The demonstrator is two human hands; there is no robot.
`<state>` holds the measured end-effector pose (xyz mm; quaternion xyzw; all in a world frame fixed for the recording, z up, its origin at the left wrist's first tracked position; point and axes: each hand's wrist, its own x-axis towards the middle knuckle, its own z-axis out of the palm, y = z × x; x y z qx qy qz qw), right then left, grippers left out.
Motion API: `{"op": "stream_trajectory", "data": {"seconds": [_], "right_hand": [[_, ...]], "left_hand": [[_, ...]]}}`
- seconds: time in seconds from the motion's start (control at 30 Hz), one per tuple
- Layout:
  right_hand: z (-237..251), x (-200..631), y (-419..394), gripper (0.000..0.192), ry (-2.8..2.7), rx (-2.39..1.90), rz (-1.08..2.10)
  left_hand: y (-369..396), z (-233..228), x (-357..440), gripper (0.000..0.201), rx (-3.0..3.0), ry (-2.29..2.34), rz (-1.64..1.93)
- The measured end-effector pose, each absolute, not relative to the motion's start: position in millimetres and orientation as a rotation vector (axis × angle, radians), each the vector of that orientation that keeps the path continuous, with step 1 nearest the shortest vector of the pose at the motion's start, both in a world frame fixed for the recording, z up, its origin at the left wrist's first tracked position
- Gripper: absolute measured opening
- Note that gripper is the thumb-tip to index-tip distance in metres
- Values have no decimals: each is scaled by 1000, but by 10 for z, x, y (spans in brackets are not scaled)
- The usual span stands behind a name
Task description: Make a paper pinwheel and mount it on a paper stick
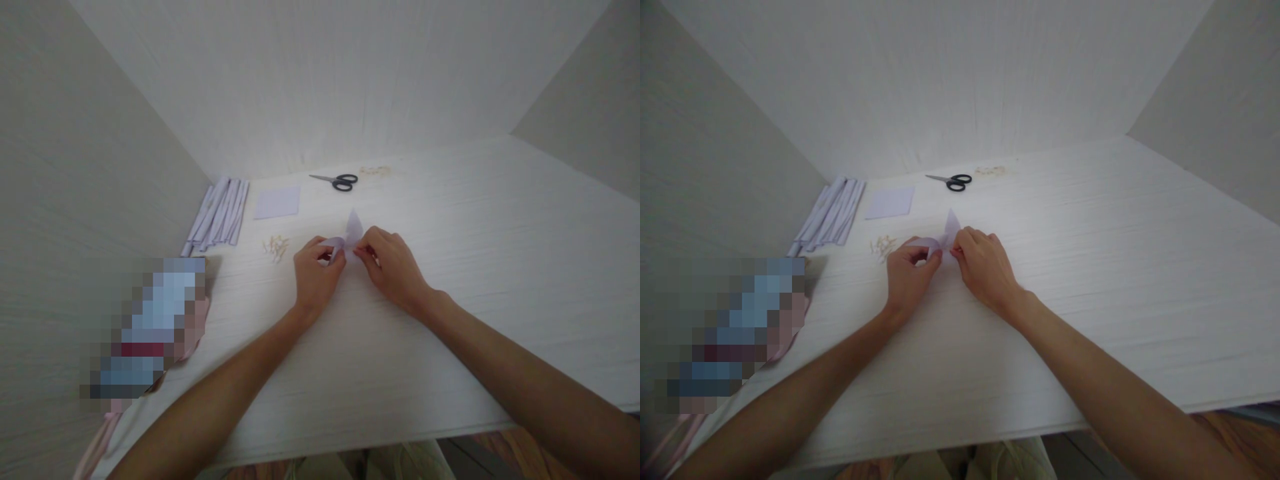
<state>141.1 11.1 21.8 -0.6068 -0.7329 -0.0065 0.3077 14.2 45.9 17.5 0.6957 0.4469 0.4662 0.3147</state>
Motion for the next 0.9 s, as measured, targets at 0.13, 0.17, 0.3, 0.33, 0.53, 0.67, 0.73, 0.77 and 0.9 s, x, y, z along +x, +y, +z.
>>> {"op": "stream_trajectory", "data": {"seconds": [0.13,0.17,0.3,0.33,0.53,0.67,0.73,0.77,0.9], "right_hand": [[221,1426,115,23,-1952,-1705,-53],[221,1429,118,27,-1970,-1739,-69],[237,1419,121,38,-2034,-1848,-121],[244,1411,121,38,-2039,-1864,-119],[235,1375,131,27,-2018,-1853,-47],[180,1394,140,17,-2002,-1719,17],[167,1409,137,13,-1987,-1645,33],[167,1416,134,11,-1975,-1613,38],[183,1439,119,10,-1937,-1480,59]], "left_hand": [[460,167,138,12,1846,1195,1223],[457,165,137,12,1850,1195,1223],[438,171,140,13,1863,1173,1223],[434,174,141,13,1869,1166,1223],[441,157,138,13,1898,1140,1220],[452,140,134,12,1872,1131,1232],[455,141,136,12,1852,1139,1236],[455,144,138,12,1845,1143,1233],[454,155,141,12,1821,1142,1219]]}}
